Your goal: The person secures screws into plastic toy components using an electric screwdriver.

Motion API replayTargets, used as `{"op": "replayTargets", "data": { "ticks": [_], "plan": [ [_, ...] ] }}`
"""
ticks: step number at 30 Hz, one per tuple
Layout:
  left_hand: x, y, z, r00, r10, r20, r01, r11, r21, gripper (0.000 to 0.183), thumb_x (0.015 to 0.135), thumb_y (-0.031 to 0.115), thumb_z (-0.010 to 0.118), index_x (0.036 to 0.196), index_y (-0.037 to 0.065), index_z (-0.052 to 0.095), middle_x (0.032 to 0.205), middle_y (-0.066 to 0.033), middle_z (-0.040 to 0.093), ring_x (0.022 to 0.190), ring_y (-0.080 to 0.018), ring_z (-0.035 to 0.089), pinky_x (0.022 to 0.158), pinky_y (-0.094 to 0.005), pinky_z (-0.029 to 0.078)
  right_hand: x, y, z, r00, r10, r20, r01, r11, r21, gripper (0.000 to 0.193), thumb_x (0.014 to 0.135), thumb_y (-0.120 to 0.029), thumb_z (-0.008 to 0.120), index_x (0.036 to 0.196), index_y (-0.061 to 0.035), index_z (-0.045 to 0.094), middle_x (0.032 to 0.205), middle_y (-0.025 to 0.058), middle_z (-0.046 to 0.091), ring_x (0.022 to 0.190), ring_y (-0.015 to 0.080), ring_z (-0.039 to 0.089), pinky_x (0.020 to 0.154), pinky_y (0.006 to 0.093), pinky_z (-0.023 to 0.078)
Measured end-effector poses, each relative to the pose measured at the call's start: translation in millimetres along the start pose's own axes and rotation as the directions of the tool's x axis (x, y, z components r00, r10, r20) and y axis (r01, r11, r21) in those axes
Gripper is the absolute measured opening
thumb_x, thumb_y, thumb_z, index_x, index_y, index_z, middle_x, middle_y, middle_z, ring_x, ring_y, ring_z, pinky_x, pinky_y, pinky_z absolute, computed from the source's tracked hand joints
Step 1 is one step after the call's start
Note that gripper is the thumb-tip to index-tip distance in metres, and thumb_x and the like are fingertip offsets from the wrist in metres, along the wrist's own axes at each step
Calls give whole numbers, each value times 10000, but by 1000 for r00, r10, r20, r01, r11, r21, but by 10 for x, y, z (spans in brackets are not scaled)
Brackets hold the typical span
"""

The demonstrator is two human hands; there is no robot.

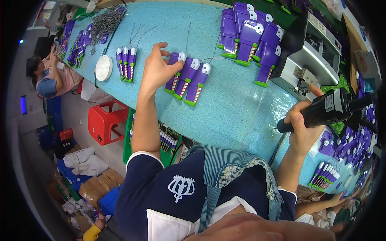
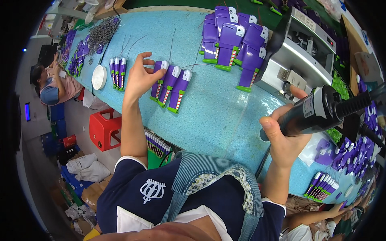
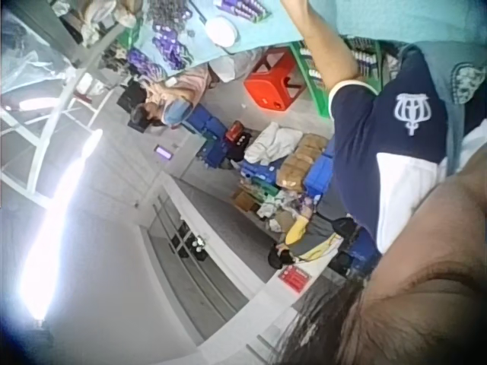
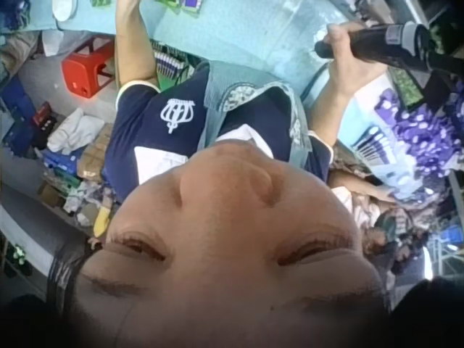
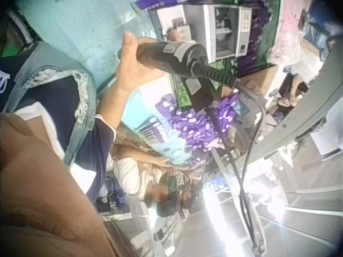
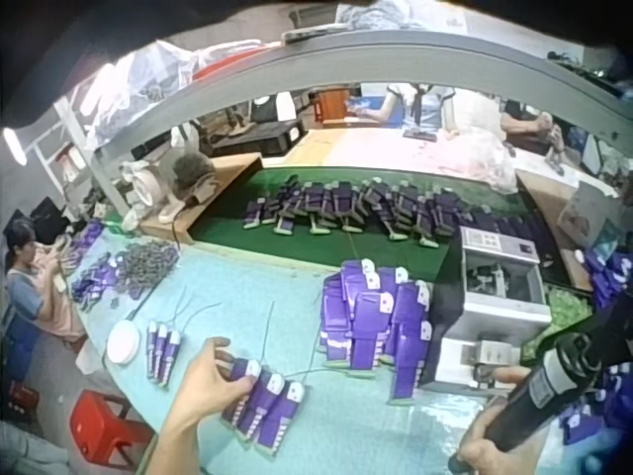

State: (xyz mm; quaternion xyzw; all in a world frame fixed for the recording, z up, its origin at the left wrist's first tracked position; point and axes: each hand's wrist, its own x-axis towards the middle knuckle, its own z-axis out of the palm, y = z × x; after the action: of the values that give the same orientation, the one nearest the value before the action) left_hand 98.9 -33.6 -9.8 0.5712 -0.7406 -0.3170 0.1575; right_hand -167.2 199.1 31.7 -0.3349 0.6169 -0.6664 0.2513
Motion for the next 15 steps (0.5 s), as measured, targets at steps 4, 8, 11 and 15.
{"op": "replayTargets", "data": {
  "ticks": [4, 8, 11, 15],
  "plan": [
    [-67, 105, -35, 991, 74, -113, -58, 989, 138, 793, 647, 271, 791, 1270, -70, 439, 1060, -198, 600, 773, -238, 628, 691, -356, 532, -7, 0, -54, 1000, -3, -17, 3, 1000, -8, 721, 690, -157, 828, 1246, 73, 431, 647, -7, 539, 578, 55, 479, 562, 171, 358],
    [17, 43, 47, 994, 107, -35, -97, 972, 212, 802, 646, 266, 786, 1279, -75, 433, 1070, -203, 594, 791, -257, 631, 705, -364, 530, -8, -20, -49, 1000, -3, -14, 3, 1000, 16, 726, 689, -160, 828, 1249, 72, 429, 641, -7, 539, 577, 53, 480, 556, 172, 354],
    [63, 25, 1, 997, 77, -21, -72, 982, 174, 796, 636, 238, 793, 1273, -81, 437, 1084, -212, 589, 804, -242, 635, 702, -352, 533, -25, -48, -36, 1000, -3, -15, 3, 1000, 11, 723, 690, -163, 827, 1249, 71, 432, 637, -7, 541, 568, 54, 483, 547, 173, 355],
    [-142, 169, -44, 986, 80, 148, -63, 991, -117, 793, 613, 190, 811, 1266, -76, 449, 1048, -184, 610, 814, -196, 639, 708, -314, 539, -27, -20, -92, 999, -7, -46, 7, 1000, -7, 713, 692, -158, 826, 1246, 68, 439, 635, -5, 545, 558, 55, 485, 536, 175, 355]
  ]
}}
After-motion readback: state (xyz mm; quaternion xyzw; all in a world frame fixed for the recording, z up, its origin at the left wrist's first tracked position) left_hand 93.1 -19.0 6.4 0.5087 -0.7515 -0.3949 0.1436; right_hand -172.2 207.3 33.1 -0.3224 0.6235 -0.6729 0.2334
